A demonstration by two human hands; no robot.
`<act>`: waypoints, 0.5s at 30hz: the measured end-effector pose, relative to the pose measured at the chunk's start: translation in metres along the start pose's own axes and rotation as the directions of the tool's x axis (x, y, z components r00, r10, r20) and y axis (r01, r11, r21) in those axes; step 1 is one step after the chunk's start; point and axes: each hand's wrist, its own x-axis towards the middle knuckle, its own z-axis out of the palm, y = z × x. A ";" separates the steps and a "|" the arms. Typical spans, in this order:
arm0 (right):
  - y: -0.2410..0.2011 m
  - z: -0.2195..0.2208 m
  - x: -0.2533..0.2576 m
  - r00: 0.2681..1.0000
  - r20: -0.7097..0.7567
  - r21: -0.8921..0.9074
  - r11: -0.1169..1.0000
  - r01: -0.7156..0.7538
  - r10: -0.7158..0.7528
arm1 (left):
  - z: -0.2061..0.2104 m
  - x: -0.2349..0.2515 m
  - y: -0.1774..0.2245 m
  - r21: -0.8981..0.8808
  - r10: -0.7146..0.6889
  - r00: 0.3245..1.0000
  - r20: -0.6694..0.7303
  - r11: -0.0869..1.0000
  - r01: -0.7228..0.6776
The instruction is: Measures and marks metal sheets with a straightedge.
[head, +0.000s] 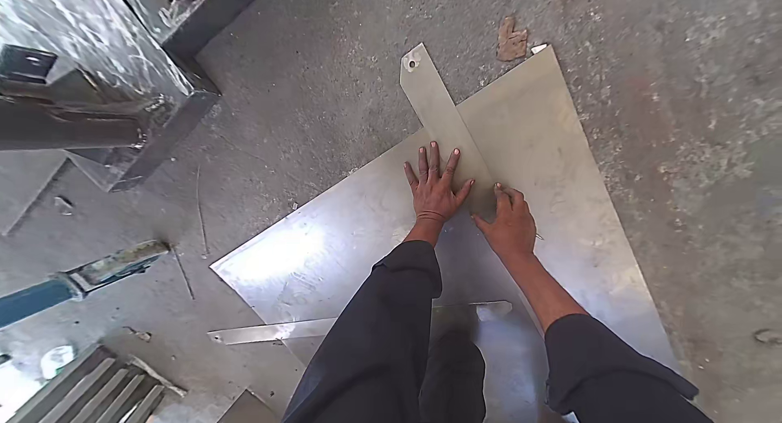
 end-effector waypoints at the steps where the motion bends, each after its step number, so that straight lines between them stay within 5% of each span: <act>1: 0.001 0.000 0.002 1.000 -0.014 0.005 1.000 0.000 0.000 | 0.000 0.003 0.000 0.001 0.000 1.000 0.000 1.000 0.000; 15: -0.001 0.002 0.000 0.999 0.015 -0.053 0.998 0.041 -0.040 | 0.000 0.001 0.001 0.034 0.006 1.000 -0.027 0.999 -0.005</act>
